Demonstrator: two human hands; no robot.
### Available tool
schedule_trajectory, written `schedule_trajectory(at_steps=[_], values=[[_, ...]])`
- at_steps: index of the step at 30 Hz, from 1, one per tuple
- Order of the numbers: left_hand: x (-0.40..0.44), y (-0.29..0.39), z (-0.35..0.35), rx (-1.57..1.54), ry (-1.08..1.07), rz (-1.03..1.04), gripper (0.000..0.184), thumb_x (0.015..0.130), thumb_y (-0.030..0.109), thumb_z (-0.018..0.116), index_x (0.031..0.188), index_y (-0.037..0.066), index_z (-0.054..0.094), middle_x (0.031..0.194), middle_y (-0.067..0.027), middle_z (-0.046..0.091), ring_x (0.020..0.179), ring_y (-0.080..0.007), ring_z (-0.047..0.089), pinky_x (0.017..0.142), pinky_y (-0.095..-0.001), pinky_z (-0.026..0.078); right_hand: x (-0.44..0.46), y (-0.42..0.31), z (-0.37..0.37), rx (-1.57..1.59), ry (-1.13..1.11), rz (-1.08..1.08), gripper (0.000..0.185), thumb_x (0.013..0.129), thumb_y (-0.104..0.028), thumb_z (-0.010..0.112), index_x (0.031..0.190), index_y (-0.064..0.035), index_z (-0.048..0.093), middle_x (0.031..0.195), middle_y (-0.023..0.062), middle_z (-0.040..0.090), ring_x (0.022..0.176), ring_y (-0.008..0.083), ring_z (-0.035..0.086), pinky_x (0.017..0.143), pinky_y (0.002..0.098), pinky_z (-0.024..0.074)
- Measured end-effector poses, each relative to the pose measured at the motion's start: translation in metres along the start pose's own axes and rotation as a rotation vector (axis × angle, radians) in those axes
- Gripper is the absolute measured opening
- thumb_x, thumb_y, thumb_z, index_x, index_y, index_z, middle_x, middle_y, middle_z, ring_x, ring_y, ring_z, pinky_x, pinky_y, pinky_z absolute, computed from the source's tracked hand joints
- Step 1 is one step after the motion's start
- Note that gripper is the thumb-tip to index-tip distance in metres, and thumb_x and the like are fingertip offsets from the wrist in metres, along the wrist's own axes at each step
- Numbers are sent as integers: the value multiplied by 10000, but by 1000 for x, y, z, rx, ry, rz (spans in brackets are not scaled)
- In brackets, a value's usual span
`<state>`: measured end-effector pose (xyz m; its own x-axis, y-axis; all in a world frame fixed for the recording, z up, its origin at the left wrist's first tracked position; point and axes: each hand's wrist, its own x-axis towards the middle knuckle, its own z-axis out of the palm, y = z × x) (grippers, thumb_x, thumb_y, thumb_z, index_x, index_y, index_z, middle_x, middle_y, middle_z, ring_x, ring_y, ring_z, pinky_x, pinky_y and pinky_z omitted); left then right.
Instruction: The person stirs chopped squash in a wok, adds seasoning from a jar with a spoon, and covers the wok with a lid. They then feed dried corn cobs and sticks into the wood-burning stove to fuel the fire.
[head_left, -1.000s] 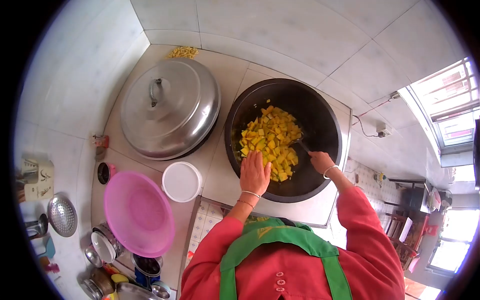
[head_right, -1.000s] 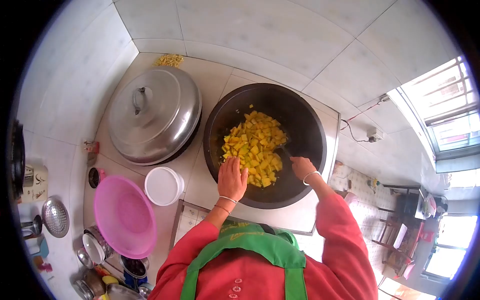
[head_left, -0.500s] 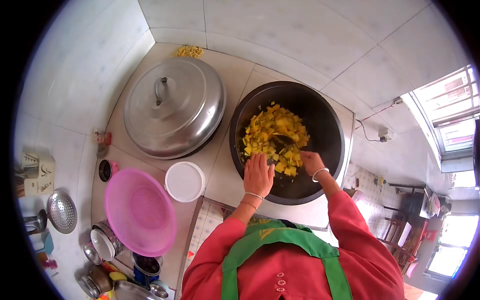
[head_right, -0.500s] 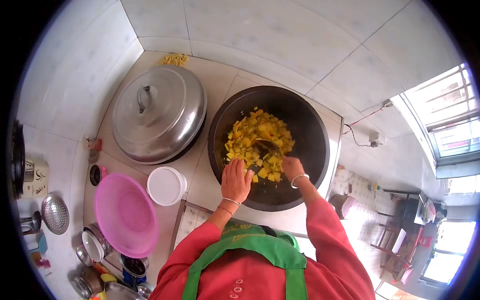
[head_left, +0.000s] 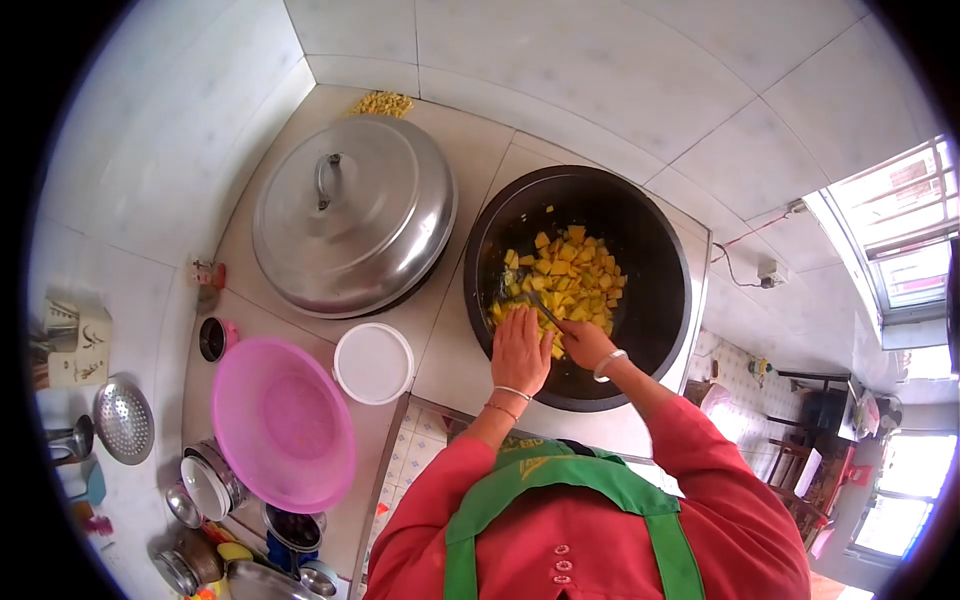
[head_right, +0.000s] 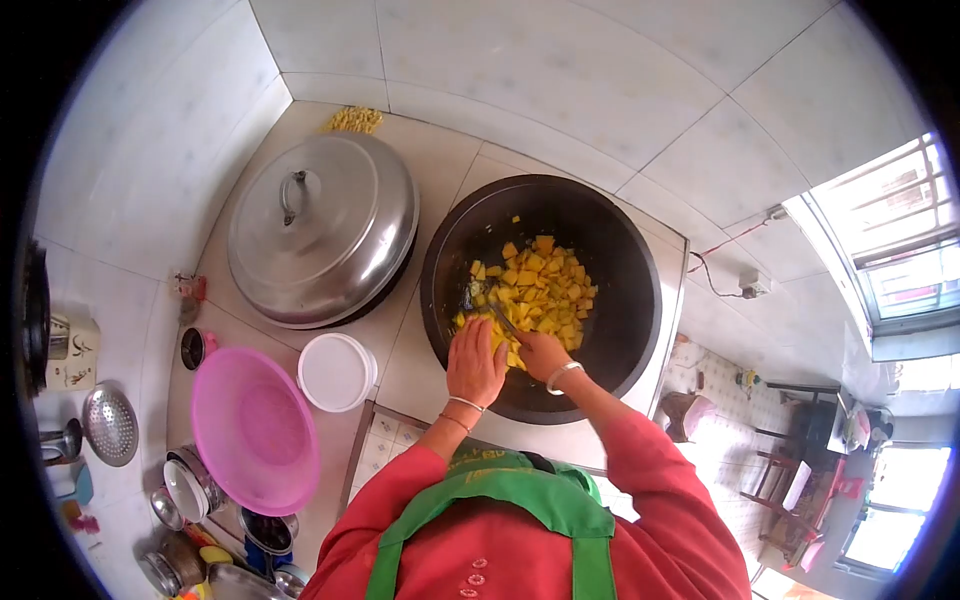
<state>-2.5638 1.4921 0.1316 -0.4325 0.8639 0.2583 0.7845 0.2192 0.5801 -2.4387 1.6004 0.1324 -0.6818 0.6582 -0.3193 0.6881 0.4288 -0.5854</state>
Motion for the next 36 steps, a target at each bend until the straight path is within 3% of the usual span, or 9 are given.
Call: schedule_trajectory(at_steps=[7, 12, 17, 19, 22, 23, 25, 34, 36], values=[[3, 4, -7, 14, -18, -8, 424, 895, 292, 491, 1202, 1, 465, 1226, -164, 500, 1190, -321, 432, 1018, -419, 314, -73, 16, -44, -23, -248, 119, 319, 804, -184, 538, 1090, -67, 617, 847, 218, 629, 767, 351, 625, 698, 375, 488], [2, 1, -3, 26, -30, -7, 421, 900, 295, 487, 1203, 3, 465, 1225, -160, 500, 1193, -313, 430, 1018, -419, 315, -18, 59, -15, 14, 187, 214, 268, 819, -190, 535, 1039, -90, 652, 748, 207, 625, 701, 285, 644, 652, 344, 490], [2, 4, -3, 17, -41, -17, 417, 903, 295, 485, 1201, 5, 465, 1223, -159, 499, 1197, -311, 425, 1017, -417, 317, 35, 68, -66, 92, 221, 314, 248, 827, -179, 528, 1009, -76, 662, 738, 177, 651, 593, 220, 594, 589, 313, 469], [0, 4, -4, 11, -28, -29, 419, 902, 294, 487, 1201, 2, 462, 1223, -162, 499, 1196, -318, 424, 1016, -420, 318, 48, 64, -71, 145, 315, 367, 317, 842, -173, 532, 1136, -85, 610, 937, 180, 654, 824, 304, 648, 676, 368, 487], [-1, 2, -1, -2, -7, -19, 421, 900, 291, 491, 1202, 0, 458, 1222, -163, 499, 1196, -321, 423, 1014, -423, 319, 62, 60, -46, 213, 479, 373, 293, 836, -197, 526, 1071, -53, 625, 886, 193, 652, 826, 324, 633, 719, 385, 476], [-2, 2, -1, -3, -5, -17, 421, 900, 291, 491, 1202, 0, 458, 1222, -163, 499, 1196, -321, 423, 1014, -423, 319, 66, 89, -23, -16, 335, 298, 330, 842, -211, 521, 1127, -65, 598, 966, 208, 634, 946, 375, 587, 784, 409, 461], [0, 1, -3, -12, -18, -17, 418, 899, 289, 493, 1197, -2, 463, 1222, -167, 500, 1195, -324, 424, 1009, -425, 323, 44, 75, -6, -98, 229, 335, 346, 841, -204, 512, 1150, -65, 579, 942, 229, 620, 933, 385, 583, 767, 395, 464], [-1, -1, -2, 16, -32, -11, 427, 897, 305, 490, 1194, -2, 464, 1231, -169, 494, 1203, -312, 424, 1010, -416, 322, -99, 30, -69, -80, -273, 283, 334, 811, -200, 512, 1101, -72, 619, 953, 236, 621, 941, 397, 583, 844, 402, 468], [0, 1, -3, 13, -39, -18, 424, 902, 302, 483, 1200, 2, 465, 1231, -163, 498, 1202, -311, 423, 1011, -412, 320, -101, 32, -56, -149, -204, 278, 332, 808, -195, 513, 1094, -71, 627, 919, 226, 632, 911, 385, 603, 831, 411, 478]])
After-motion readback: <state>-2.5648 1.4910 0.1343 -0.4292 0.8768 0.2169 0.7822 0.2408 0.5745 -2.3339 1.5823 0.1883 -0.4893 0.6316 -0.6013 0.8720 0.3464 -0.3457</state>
